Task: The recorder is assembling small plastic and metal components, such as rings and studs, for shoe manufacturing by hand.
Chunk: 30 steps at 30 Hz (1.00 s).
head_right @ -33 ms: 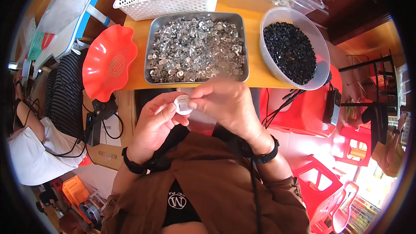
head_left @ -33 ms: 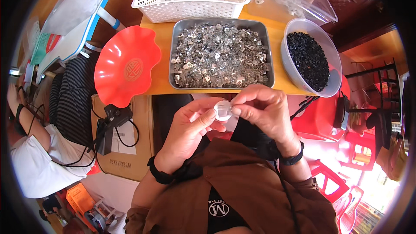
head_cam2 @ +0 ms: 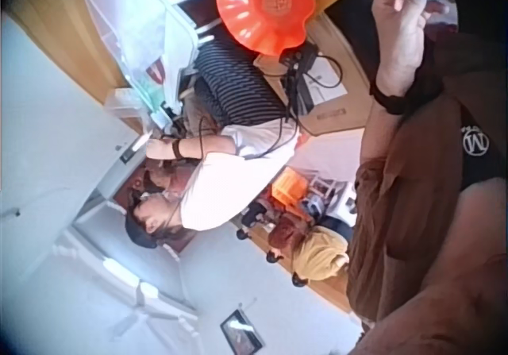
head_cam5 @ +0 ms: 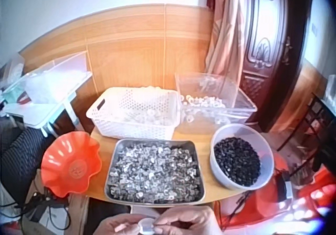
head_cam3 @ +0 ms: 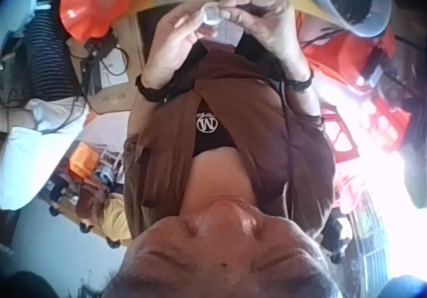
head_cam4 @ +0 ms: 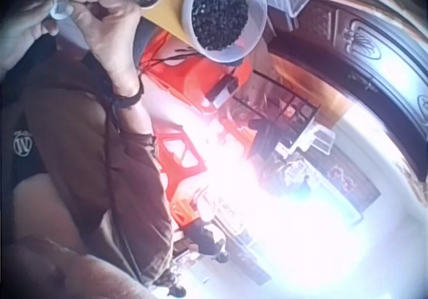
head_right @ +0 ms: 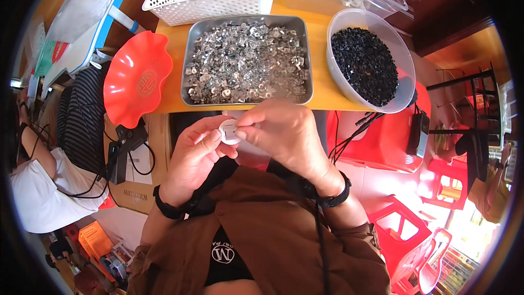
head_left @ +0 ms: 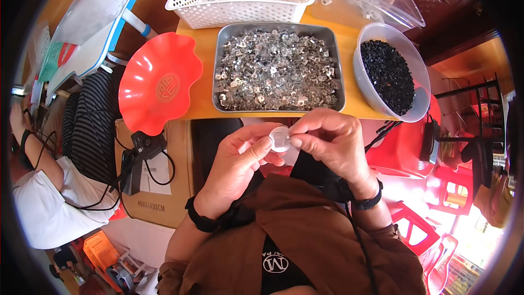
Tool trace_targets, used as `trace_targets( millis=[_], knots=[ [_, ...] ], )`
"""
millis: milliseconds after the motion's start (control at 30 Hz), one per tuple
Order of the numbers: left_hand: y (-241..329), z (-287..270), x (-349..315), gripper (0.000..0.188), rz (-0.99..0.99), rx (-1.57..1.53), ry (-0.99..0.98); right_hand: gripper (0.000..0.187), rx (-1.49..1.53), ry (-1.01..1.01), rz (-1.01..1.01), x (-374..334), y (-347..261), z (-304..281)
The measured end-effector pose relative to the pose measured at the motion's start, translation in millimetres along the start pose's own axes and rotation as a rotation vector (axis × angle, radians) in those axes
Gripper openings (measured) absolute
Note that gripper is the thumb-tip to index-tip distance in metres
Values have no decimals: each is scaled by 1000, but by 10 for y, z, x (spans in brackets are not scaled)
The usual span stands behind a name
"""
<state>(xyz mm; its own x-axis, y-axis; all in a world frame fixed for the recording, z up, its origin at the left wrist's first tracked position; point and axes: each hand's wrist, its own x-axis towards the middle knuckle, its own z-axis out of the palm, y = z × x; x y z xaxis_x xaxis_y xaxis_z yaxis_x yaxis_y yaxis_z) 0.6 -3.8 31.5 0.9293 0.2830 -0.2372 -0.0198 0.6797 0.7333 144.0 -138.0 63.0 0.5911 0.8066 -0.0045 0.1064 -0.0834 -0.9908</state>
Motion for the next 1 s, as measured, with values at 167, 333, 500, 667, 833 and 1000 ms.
trace_targets(
  millis=[167,333,500,667,833,1000],
  knots=[
    [12,54,-14,36,-24,-12,-12,16,-260,26,-436,-27,15,52],
    [34,128,-44,35,-41,35,-15,17,-323,77,-435,-80,-48,53],
    [29,137,-57,31,-25,102,-54,19,-275,104,-465,-103,-6,52],
    [54,208,-79,29,-36,153,-6,19,-447,205,-495,-121,41,83],
    [-2,181,-95,31,27,212,-38,22,-554,151,-628,-133,-61,82],
    [-34,210,-98,32,148,225,45,36,-860,158,-794,-214,-27,94]
  ],
)
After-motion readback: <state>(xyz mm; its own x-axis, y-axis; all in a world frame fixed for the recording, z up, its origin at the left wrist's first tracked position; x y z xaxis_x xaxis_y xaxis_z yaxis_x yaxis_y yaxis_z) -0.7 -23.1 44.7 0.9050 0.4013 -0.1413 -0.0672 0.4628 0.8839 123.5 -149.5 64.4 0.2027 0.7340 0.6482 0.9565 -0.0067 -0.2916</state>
